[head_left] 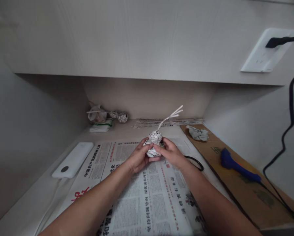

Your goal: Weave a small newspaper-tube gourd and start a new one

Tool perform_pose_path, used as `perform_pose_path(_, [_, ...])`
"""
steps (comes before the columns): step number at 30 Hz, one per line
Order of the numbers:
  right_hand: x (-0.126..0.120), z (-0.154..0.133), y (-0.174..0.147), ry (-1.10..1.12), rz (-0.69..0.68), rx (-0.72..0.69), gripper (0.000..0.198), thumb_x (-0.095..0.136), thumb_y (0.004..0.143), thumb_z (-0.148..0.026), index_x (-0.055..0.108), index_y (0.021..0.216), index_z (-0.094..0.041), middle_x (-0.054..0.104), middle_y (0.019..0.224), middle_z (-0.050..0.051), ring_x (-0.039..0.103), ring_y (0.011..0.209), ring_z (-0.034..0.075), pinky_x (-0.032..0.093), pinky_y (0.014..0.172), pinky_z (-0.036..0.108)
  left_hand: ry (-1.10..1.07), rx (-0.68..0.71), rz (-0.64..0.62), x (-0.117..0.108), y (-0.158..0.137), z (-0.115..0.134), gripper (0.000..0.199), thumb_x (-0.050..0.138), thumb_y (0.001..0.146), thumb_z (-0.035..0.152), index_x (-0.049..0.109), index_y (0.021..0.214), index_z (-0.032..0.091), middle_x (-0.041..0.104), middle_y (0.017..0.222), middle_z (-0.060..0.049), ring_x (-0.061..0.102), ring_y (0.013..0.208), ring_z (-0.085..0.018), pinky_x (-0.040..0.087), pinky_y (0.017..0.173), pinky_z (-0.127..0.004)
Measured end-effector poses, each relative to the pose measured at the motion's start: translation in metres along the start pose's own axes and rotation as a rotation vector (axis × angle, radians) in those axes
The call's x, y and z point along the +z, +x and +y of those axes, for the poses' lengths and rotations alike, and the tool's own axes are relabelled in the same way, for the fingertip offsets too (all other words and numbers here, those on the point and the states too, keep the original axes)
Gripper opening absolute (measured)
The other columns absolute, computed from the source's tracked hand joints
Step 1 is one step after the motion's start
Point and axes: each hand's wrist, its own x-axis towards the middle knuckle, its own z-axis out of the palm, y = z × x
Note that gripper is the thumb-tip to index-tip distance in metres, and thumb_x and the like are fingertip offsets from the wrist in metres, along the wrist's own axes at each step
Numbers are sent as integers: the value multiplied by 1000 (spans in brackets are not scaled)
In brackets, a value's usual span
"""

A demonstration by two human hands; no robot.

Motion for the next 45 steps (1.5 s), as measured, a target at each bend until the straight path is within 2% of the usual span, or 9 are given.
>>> perform_pose_path(3, [0,6,2,4,25,23,40,72,72,-45,66,106,-24,71,83,2,65,68,20,53,56,31,4,-9,26,0,1,-4,56,70,78,23,45,127,26,63,111,-7,66,87,-20,61,66,-36])
perform_pose_path(9, [-2,13,11,46,31,-37,37,69,76,-45,67,103,-19,72,98,6,66,87,21,52,77,33,62,2,-25,-1,1,-2,56,71,78,39,47,126,24,59,117,-11,65,88,-19,59,62,-30])
perform_pose_path(14, [-6,18,13,-112,133,-57,43,58,81,-57,69,92,-18,70,81,4,63,78,20,50,66,29,272,165,46,-4,1,-5,78,86,57,24,48,125,23,60,115,-9,64,91,-19,56,77,-33])
perform_pose_path(17, [-6,17,12,10,85,-6,48,51,84,-60,69,98,-19,70,82,4,63,73,18,49,60,27,260,144,71,-6,3,-6,74,84,61,22,47,124,22,63,109,-9,66,87,-20,56,77,-35])
perform_pose_path(21, [-4,13,11,123,38,38,42,64,78,-52,67,106,-21,70,93,5,63,77,18,49,59,25,208,75,28,-9,4,-3,66,80,65,17,48,122,23,62,113,-9,67,88,-19,55,79,-34])
perform_pose_path(28, [1,17,13,141,161,89,37,77,64,-42,64,90,-19,69,80,1,62,67,16,45,52,23,367,161,-31,-13,5,-3,57,78,68,18,54,120,19,62,115,-9,61,101,-19,47,92,-33])
perform_pose_path(35, [0,19,11,50,15,-4,33,73,72,-38,66,98,-20,72,93,3,66,87,20,51,80,32,387,182,-8,-8,4,-3,49,76,71,36,61,112,14,67,107,-10,63,94,-21,48,84,-32])
perform_pose_path(39, [-3,11,11,58,97,-98,36,72,73,-37,67,105,-20,71,104,7,64,98,21,48,89,34,411,201,17,-10,7,-5,48,77,70,35,62,110,13,68,104,-10,62,91,-20,47,83,-30])
perform_pose_path(45, [-4,-3,5,-115,212,-216,17,69,76,-34,70,84,-19,72,84,4,64,76,18,50,69,28,548,171,-23,-8,6,-10,47,80,65,35,65,104,13,69,95,-7,61,83,-20,47,75,-29])
